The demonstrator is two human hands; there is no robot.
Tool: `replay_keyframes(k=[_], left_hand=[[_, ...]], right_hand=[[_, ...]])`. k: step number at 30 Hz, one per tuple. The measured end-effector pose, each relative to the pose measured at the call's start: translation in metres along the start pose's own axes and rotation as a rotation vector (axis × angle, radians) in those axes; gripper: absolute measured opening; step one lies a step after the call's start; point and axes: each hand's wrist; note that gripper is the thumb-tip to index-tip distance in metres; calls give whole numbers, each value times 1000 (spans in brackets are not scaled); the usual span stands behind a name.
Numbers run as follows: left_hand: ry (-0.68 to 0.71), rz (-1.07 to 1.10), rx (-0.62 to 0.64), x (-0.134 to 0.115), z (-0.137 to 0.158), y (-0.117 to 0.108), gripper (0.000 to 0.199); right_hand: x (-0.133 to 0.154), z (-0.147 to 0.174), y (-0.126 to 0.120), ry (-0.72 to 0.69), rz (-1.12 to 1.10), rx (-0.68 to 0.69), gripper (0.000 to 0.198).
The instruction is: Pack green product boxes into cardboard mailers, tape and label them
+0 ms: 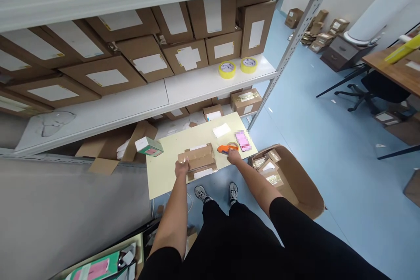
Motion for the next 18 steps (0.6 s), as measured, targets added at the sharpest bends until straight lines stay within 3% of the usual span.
replay_keyframes(k=[3,7,11,15,18], left_hand=[[-91,-1,31,1,0,-5,54],[-113,-5,75,-5,4,-12,56],[-141,43,77,-14,12,-10,60],[-113,125,67,-17,16,-5,61],[-121,172,68,-17,15,-3,60]], right_hand=[[4,-10,-2,29,19,2,44],[5,-10,-14,15,16,-4,40],[11,5,-36,-74,-225,3,43],[39,30,-53,-214,-488,120,46],[72,52,-50,-326,-576,168,46]])
Point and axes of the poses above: each hand's wrist, its own z-axis away from the middle knuckle, its own y-axis out of the palm, x = y × z, and after that the axes turned 14 degrees about y, right-handed
